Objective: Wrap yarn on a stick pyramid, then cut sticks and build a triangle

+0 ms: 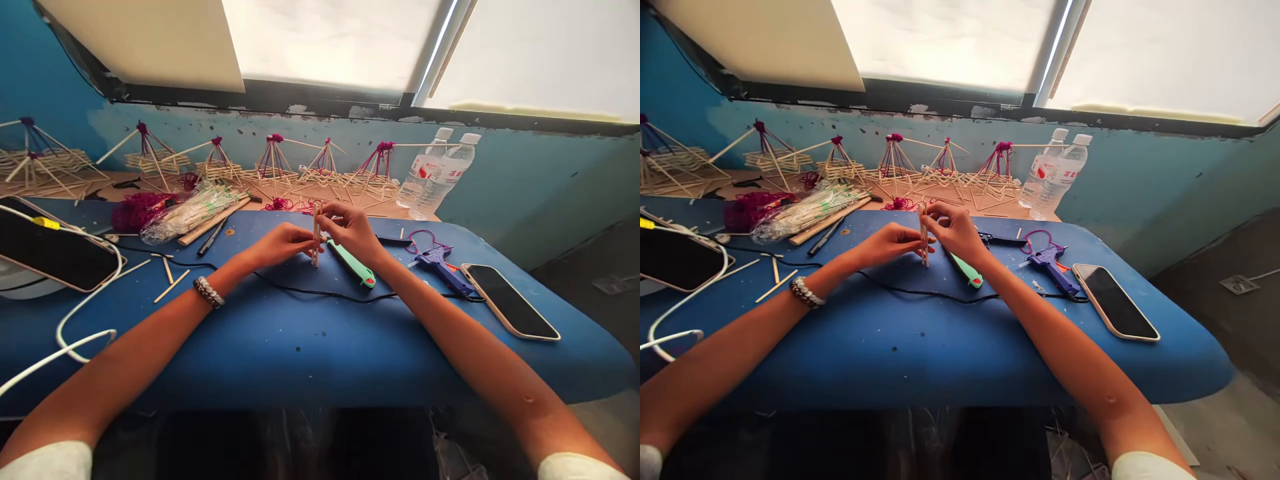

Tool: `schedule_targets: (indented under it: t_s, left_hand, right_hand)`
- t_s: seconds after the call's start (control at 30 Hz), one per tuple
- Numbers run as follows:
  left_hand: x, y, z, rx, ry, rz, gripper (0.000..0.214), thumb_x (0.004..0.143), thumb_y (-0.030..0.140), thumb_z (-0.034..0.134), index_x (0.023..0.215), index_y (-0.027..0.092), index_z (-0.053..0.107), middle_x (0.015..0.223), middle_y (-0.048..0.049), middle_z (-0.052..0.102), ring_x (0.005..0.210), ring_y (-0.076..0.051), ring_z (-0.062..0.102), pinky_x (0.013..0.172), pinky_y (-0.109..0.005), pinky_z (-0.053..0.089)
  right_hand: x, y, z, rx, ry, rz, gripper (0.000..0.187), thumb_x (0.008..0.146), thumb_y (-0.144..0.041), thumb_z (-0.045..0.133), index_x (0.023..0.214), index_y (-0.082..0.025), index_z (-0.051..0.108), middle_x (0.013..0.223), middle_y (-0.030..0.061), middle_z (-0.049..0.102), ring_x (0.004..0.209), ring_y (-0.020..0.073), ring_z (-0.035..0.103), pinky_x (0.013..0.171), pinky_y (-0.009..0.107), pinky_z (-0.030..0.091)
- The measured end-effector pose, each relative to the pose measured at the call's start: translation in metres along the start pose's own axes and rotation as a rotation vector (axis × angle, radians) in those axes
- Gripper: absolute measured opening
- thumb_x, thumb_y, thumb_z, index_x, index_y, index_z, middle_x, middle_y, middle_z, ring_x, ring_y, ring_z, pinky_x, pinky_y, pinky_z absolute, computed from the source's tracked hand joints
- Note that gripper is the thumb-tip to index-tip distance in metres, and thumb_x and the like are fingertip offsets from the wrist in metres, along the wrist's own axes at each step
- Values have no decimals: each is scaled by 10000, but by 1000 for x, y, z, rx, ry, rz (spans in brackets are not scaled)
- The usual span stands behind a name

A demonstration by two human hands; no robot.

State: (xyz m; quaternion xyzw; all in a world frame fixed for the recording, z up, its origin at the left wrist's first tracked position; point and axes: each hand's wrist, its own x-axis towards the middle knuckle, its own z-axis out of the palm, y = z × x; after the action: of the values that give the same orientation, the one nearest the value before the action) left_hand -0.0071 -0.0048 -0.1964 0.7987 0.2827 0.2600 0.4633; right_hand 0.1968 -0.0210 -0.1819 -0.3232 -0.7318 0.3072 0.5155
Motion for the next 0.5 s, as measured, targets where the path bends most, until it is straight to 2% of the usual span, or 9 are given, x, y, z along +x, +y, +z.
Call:
schedule_targets:
  t_s: [0.13,0.3,0.5]
  left_hand:
    - [-2,4,1,57,10,58,563,930,647,659,1075,121,795,985,-117,826,961,-262,790,916,-372,615]
    - [-2,5,-3,21,22,101,563,935,637,662,1156,132,777,1081,-119,819,1038,-264,779,975,-393,608]
    - [-4,5,-9,79,-29,52,546,931,636,664,1138,150,800,1039,-109,823,982,-250,785,947,-381,611]
  right_hand:
    - [0,8,-1,-133,-115,-17,276,916,-426,702,870,-155,731,789,22,691,649,122,589,609,267,495]
    - [-1,3,1,-94,-76,-59,317,928,-476,700,883,-163,714,832,31,706,664,129,592,604,273,477]
    - [-2,3,3,-112,-102,-74,328,942,-476,685,879,-157,727,834,36,713,684,130,575,603,268,446]
